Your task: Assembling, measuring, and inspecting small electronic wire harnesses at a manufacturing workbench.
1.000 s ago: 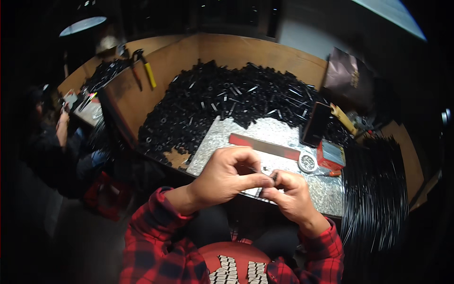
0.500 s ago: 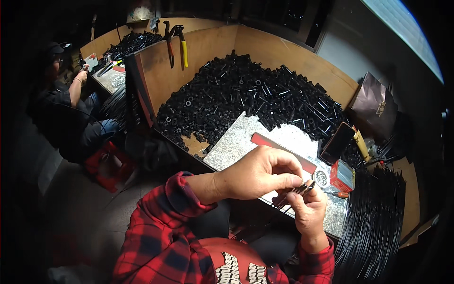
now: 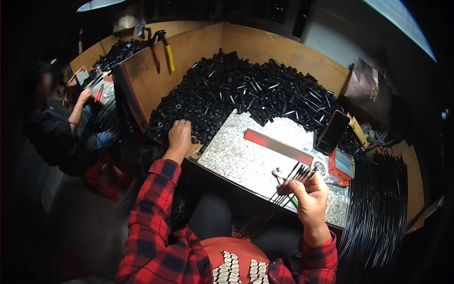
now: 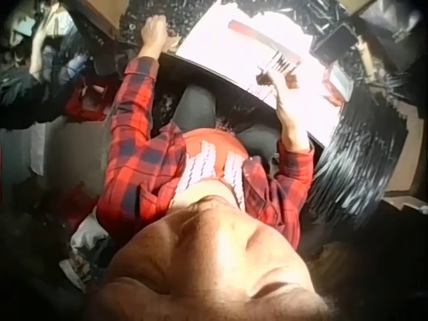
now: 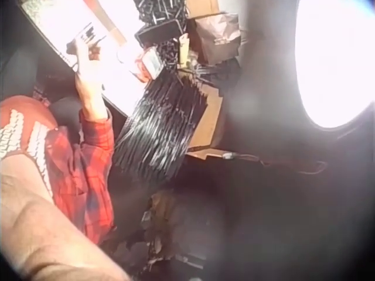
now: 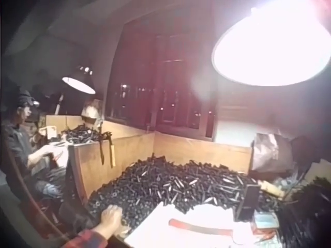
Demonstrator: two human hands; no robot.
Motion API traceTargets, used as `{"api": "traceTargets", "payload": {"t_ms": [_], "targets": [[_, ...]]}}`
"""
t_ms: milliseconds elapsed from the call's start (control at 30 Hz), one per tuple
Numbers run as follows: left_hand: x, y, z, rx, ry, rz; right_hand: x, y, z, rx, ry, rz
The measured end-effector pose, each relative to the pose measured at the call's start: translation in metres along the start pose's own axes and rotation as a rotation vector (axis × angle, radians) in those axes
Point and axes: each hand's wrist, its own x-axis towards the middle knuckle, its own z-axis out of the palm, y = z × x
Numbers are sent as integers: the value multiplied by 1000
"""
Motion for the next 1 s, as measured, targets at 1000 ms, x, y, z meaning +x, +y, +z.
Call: {"api": "traceTargets", "payload": {"t_ms": [1000], "targets": [[-13, 188, -151, -2348, -615, 33, 24, 20, -13, 198, -240, 47]]}}
